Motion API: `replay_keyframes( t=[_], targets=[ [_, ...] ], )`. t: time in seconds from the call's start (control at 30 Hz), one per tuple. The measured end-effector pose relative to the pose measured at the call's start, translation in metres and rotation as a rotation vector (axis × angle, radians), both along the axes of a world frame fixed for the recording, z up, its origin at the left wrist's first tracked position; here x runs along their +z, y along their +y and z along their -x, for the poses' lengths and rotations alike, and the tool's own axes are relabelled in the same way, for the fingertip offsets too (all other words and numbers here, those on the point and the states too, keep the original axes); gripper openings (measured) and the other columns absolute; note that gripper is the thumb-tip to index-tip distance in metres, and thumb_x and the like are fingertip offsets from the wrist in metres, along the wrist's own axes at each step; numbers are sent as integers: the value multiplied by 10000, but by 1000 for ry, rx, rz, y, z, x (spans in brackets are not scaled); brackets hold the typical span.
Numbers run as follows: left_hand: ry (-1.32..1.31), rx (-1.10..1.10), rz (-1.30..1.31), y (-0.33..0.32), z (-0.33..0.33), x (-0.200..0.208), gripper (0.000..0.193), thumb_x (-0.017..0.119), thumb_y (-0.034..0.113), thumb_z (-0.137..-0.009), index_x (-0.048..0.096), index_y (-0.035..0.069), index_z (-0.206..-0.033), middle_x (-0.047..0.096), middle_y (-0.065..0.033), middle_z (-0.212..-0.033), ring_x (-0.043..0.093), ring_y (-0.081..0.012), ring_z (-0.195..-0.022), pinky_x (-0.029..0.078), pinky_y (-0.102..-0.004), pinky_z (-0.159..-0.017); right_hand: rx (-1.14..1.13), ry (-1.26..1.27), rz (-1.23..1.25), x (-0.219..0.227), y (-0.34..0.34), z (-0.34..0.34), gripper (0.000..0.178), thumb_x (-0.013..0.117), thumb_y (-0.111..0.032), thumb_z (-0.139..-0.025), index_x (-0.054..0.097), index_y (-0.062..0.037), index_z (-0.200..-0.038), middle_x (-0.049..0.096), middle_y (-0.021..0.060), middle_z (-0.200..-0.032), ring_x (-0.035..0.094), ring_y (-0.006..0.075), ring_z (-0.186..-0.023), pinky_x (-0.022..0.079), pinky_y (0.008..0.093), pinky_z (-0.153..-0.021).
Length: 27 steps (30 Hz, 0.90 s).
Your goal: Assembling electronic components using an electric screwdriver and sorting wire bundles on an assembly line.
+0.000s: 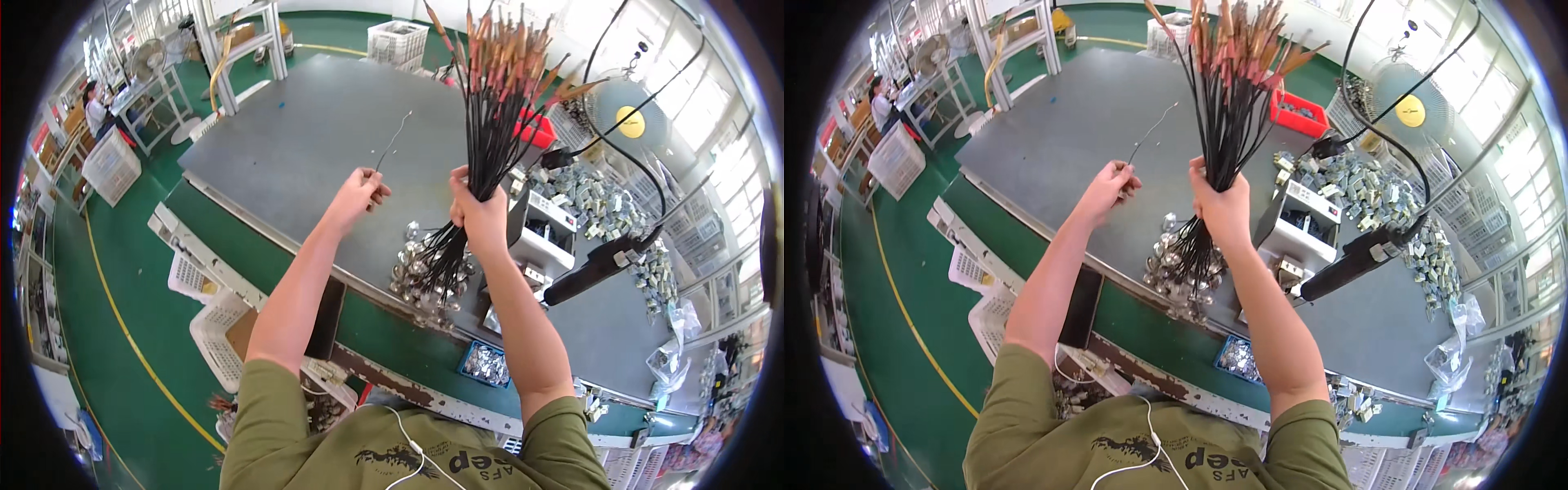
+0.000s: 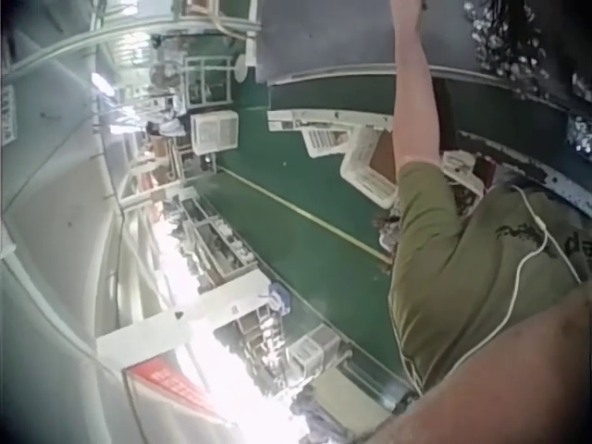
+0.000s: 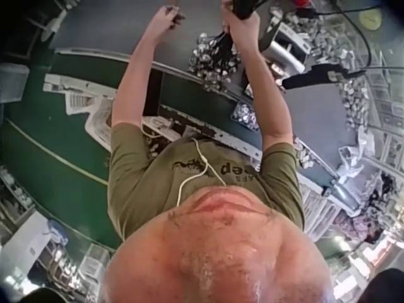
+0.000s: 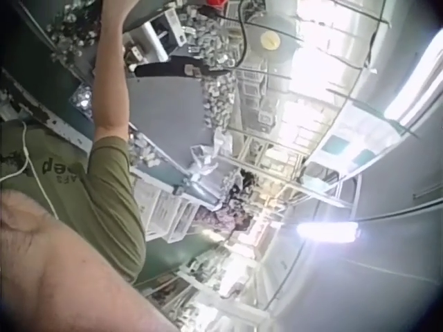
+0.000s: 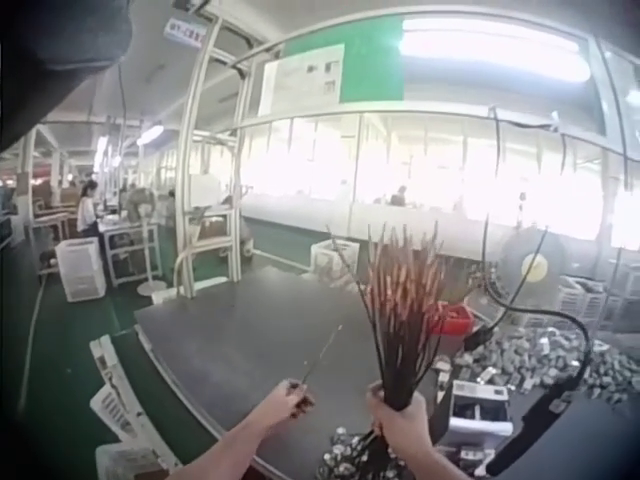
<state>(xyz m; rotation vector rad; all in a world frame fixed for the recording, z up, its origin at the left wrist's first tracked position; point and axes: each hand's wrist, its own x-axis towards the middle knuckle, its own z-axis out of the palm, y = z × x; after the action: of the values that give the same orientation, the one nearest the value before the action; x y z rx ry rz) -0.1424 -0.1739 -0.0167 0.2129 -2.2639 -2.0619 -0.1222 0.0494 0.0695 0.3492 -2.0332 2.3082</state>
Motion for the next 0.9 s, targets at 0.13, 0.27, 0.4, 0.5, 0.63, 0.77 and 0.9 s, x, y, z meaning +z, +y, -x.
replay_keyframes(
  t=[0.13, 0.27, 0.4, 0.5, 0.63, 0.77, 0.9],
  targets=[
    [70, -138, -649, 30, -48, 45, 208, 507, 289, -1005, 542, 108, -1100, 646, -39, -983, 608, -146, -865, 476, -301, -757, 83, -50, 18, 18, 8, -13, 152, 635, -68, -896, 569, 4, -1014, 479, 14, -538, 418, 90, -407, 303, 250, -409],
    [266, -176, -767, 62, -73, 82, 196, 517, 278, -1001, 545, 111, -1101, 627, -9, -1054, 600, -152, -1010, 454, -294, -816, 217, 10, 50, 30, 9, -30, 228, 616, -129, -931, 518, -7, -1098, 494, 27, -567, 412, 92, -417, 307, 249, -425],
    [270, -281, -523, 79, -77, 99, 179, 524, 238, -1000, 543, 97, -1108, 607, 2, -1080, 574, -117, -1037, 432, -279, -900, 305, -59, 74, 30, 11, -45, 232, 630, -156, -932, 516, -16, -1077, 458, 15, -545, 419, 98, -426, 309, 244, -427],
    [435, -401, -450, 81, -73, 99, 203, 541, 220, -991, 532, 73, -1131, 603, 1, -1079, 567, -103, -1012, 435, -255, -864, 305, -75, 37, 33, 15, -51, 238, 655, -132, -909, 519, -21, -1070, 523, 34, -601, 416, 95, -427, 308, 247, -417],
    [484, -388, -434, 75, -72, 113, 227, 559, 207, -981, 537, 48, -1141, 611, -15, -1039, 561, -99, -935, 431, -236, -782, 267, -123, 31, 35, 20, -54, 260, 665, -66, -879, 515, -11, -1084, 633, 118, -813, 414, 86, -423, 303, 241, -408],
    [424, -228, -393, 56, -74, 137, 252, 533, 206, -994, 526, 34, -1179, 620, -24, -966, 518, -63, -808, 406, -217, -703, 314, -145, 34, 40, 20, -60, 243, 644, -46, -884, 511, -15, -1084, 628, 123, -816, 412, 85, -421, 296, 239, -409],
    [436, -148, -356, 20, -77, 148, 260, 478, 210, -1019, 517, 32, -1205, 622, -5, -949, 490, -42, -745, 403, -207, -634, 249, -98, -81, 44, 27, -62, 227, 635, -45, -886, 511, -35, -1075, 609, 115, -800, 402, 80, -421, 276, 235, -405]
  ],
)
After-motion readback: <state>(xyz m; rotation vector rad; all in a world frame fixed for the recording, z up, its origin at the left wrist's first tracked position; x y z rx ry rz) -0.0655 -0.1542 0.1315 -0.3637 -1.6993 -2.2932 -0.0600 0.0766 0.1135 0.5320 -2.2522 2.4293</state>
